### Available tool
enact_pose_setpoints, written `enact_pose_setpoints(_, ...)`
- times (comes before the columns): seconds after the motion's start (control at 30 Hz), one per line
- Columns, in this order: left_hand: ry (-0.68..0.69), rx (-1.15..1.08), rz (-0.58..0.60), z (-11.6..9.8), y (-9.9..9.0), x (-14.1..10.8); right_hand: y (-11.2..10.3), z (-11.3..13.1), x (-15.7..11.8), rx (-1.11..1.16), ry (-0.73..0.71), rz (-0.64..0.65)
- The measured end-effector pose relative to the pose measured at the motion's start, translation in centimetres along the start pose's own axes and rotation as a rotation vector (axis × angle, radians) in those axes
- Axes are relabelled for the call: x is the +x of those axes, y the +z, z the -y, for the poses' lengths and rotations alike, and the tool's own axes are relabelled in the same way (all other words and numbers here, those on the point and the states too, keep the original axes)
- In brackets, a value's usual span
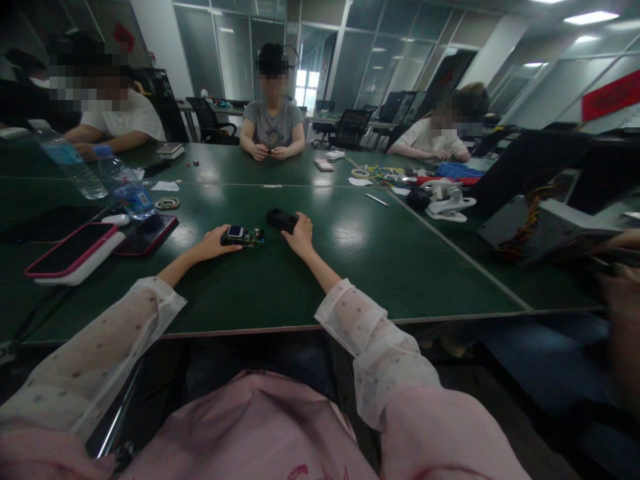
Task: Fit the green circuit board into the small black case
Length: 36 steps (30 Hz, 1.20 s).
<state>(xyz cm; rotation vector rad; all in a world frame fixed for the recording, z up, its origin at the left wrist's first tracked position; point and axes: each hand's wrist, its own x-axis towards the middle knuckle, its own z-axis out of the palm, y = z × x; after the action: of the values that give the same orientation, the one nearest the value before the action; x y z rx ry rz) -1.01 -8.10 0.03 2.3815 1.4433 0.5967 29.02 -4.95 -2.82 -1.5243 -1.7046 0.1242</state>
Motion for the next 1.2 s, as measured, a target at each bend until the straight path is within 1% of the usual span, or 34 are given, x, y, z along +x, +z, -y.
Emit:
enact_pose_setpoints(0.13, 0.001, 0.008, 0.001, 0.3, 0.2, 0.1, -0.1, 0.1, 0.0, -0.010, 0.010, 0.013)
enact_pose_setpoints(0.33, -0.006, -0.001, 0.010, 0.1, 0.0, 0.0, -0.2, 0.1, -0.1, -0.015, 0.000, 0.038)
enact_pose_setpoints(0.63, 0.004, -0.038, 0.006, -0.1, -0.1, -0.2, -0.4, -0.2, 0.1, 0.061, -0.008, -0.003)
enact_pose_setpoints(0.73, 0.001, -0.027, -0.005, 0.0, 0.0, -0.1, -0.5, 0.2, 0.2, 0.137, -0.026, -0.013)
enact_pose_setpoints(0.87, 0.003, -0.036, -0.019, 0.0, 0.1, -0.1, -1.0, 2.3, -0.5, 0.349, -0.107, 0.028)
enact_pose_setpoints(0.9, 0.007, -0.042, -0.024, -0.1, 0.1, -0.1, -1.1, 3.0, -0.8, 0.405, -0.151, 0.059)
enact_pose_setpoints(0.97, 0.011, -0.047, -0.034, -0.1, 0.1, -0.1, -1.3, 4.2, -1.5, 0.492, -0.247, 0.080)
enact_pose_setpoints(1.07, 0.001, -0.047, -0.045, -0.1, 0.3, -0.1, -1.1, 5.4, -2.3, 0.505, -0.324, 0.142)
enact_pose_setpoints(1.2, -0.014, -0.065, -0.051, 0.1, 0.4, 0.0, -0.6, 5.6, -2.6, 0.487, -0.373, 0.181)
